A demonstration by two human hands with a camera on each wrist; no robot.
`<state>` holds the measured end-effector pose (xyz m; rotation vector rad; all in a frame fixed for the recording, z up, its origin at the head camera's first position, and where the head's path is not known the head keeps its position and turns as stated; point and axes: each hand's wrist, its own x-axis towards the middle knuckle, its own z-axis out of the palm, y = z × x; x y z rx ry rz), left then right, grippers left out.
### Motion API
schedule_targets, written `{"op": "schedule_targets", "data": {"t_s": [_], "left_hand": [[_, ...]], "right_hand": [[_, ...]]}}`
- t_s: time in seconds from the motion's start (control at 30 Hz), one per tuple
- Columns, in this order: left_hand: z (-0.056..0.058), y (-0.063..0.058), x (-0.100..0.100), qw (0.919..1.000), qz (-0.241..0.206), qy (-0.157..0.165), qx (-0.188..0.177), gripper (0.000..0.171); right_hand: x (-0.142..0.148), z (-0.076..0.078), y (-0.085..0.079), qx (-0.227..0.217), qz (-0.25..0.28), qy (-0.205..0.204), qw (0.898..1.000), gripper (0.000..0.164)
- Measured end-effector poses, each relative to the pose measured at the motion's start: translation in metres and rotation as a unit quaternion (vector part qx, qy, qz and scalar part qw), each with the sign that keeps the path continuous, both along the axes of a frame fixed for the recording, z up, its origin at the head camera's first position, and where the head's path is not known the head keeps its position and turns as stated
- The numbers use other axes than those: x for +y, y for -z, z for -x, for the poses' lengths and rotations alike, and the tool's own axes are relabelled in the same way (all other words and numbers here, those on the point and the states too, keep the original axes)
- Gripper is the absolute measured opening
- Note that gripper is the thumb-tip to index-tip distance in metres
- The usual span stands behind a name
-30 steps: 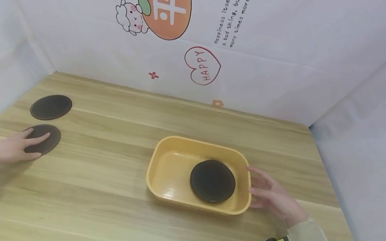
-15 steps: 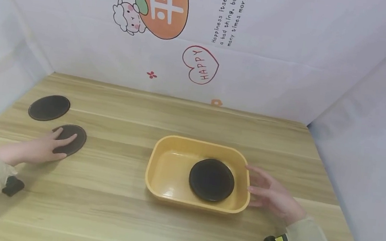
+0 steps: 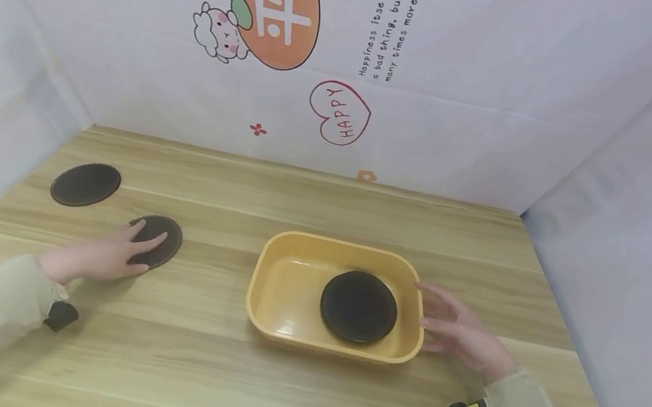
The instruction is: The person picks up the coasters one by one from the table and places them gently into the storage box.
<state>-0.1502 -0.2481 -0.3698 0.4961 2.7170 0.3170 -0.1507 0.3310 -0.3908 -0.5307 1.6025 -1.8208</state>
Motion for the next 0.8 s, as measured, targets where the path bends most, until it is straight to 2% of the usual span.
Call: {"op": "schedule_targets", "data": {"t_s": [0.17, 0.33, 0.63, 0.8], "left_hand": [[0.001, 0.0, 0.008, 0.9998, -0.016, -0.005, -0.005, 0.061], [0.01, 0.003, 0.01, 0.9981, -0.056, -0.027, 0.001, 0.067], [0.027, 0.002, 0.01, 0.9976, -0.051, -0.044, -0.014, 0.092], [0.036, 0.004, 0.003, 0.9977, -0.053, -0.043, -0.003, 0.093]], "right_hand": [[-0.001, -0.001, -0.001, -0.001, -0.004, 0.003, 1.0, 0.057], [-0.001, -0.002, -0.002, -0.007, 0.009, -0.005, 1.0, 0.057], [-0.003, -0.003, -0.003, -0.013, 0.007, -0.006, 1.0, 0.057], [-0.002, -0.002, -0.005, -0.012, 0.015, -0.011, 1.0, 0.056]]}}
